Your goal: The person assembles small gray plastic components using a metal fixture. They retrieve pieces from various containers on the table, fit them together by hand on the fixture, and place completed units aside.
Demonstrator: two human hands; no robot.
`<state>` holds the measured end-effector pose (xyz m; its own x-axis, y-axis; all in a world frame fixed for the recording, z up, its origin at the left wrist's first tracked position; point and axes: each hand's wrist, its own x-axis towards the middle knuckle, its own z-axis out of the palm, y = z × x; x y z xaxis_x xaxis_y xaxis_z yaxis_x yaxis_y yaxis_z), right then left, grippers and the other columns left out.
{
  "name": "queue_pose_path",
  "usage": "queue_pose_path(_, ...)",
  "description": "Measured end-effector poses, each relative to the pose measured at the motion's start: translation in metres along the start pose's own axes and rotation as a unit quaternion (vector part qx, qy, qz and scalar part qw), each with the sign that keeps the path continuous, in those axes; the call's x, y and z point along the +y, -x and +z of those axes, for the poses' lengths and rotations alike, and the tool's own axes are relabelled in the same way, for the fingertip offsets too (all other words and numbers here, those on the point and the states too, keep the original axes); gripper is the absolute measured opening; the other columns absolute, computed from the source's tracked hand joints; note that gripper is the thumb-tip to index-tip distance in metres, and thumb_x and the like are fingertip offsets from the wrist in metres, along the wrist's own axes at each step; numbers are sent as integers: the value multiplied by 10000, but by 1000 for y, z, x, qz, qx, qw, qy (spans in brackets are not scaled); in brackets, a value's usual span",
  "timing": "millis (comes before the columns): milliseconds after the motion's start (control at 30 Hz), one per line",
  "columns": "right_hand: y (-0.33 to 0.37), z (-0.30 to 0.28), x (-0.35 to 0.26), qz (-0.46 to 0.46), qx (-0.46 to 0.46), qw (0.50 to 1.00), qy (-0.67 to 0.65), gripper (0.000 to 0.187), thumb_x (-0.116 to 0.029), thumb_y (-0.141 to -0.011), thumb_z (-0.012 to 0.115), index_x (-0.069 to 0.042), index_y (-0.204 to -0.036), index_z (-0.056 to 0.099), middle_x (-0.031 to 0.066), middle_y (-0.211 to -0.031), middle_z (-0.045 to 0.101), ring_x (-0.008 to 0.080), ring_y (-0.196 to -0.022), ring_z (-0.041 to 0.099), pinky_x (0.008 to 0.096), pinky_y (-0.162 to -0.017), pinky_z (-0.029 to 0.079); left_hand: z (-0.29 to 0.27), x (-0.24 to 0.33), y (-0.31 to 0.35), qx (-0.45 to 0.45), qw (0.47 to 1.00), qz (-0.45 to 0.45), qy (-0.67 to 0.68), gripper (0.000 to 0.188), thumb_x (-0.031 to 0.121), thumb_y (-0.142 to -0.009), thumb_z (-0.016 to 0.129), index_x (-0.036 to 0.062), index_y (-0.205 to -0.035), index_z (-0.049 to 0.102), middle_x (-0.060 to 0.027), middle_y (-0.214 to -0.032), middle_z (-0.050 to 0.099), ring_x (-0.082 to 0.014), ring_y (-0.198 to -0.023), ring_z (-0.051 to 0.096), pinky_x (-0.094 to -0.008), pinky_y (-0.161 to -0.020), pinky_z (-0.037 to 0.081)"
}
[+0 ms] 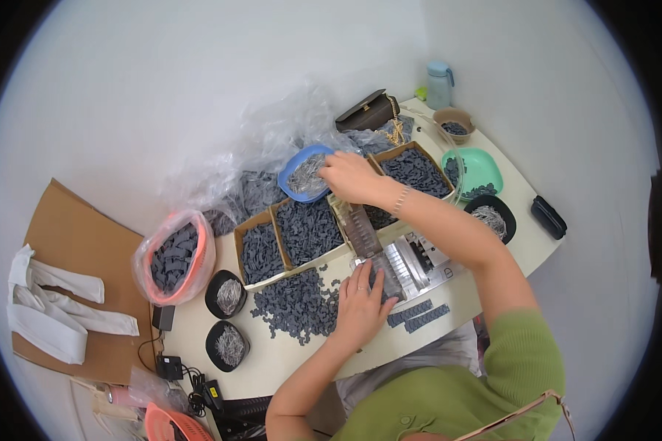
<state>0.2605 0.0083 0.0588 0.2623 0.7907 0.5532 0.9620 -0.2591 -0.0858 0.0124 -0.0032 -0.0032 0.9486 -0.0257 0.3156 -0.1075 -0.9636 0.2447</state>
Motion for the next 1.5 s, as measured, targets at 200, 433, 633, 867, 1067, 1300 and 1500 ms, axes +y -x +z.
queue_pose_path(200, -49, 18, -2, 95, -194, 973, 77, 172, -113, -790, 615, -112, -931, 713, 106, -974, 698, 244, -942, 670, 389, -793, 492, 5, 5, 7, 3, 1000, -16, -9, 694, 370, -822, 657, -60, -1324, 447, -259, -1403, 386, -407, -1313, 350, -528, -1058, 269)
queue_pose_path(433, -43, 53, 22, 89, -63, 993, 52, 95, -121, -765, 618, -90, -786, 706, 124, -890, 703, 304, -813, 685, 429, -726, 524, 6, 2, 10, -27, 999, -14, -27, 792, 463, -836, 623, -101, -1341, 393, -263, -1432, 365, -400, -1352, 323, -543, -1085, 240)
queue_pose_path(633, -37, 31, 21, 112, -119, 985, 52, 117, -90, -750, 620, -74, -816, 715, 142, -868, 704, 301, -855, 687, 430, -693, 547, 5, -2, 10, -7, 999, -13, -46, 785, 475, -828, 630, -103, -1317, 425, -254, -1419, 390, -395, -1347, 335, -547, -1079, 243)
queue_pose_path(867, -37, 30, 25, 106, -114, 988, -9, 86, -141, -711, 709, -138, -792, 735, 121, -846, 706, 302, -814, 683, 426, -715, 533, 1, -2, 9, 21, 996, -5, -82, 668, 453, -820, 644, -72, -1220, 543, -206, -1335, 500, -350, -1307, 405, -538, -1069, 265)
queue_pose_path(1067, -44, 37, 16, 133, -147, 978, 71, 181, -162, -710, 721, -107, -883, 722, 138, -908, 710, 302, -875, 688, 425, -760, 537, -1, 2, 4, 46, 992, 9, -118, 518, 372, -824, 653, -38, -1139, 613, -163, -1260, 558, -314, -1263, 452, -516, -1057, 292)
queue_pose_path(1300, -46, 17, 8, 137, -225, 964, 33, 208, -96, -803, 613, -75, -996, 687, 145, -1029, 689, 282, -989, 663, 403, -816, 530, -5, -14, 9, 64, 998, -26, 14, 393, 243, -834, 650, -13, -1130, 623, -161, -1208, 570, -328, -1192, 492, -486, -1031, 337)
queue_pose_path(1500, -49, 27, 11, 147, -193, 969, 41, 214, -82, -803, 596, -52, -997, 681, 155, -1008, 687, 290, -968, 666, 409, -809, 535, -2, -3, 7, 60, 997, -4, -54, 412, 251, -836, 649, -7, -1155, 610, -172, -1235, 556, -327, -1199, 491, -484, -1026, 345)
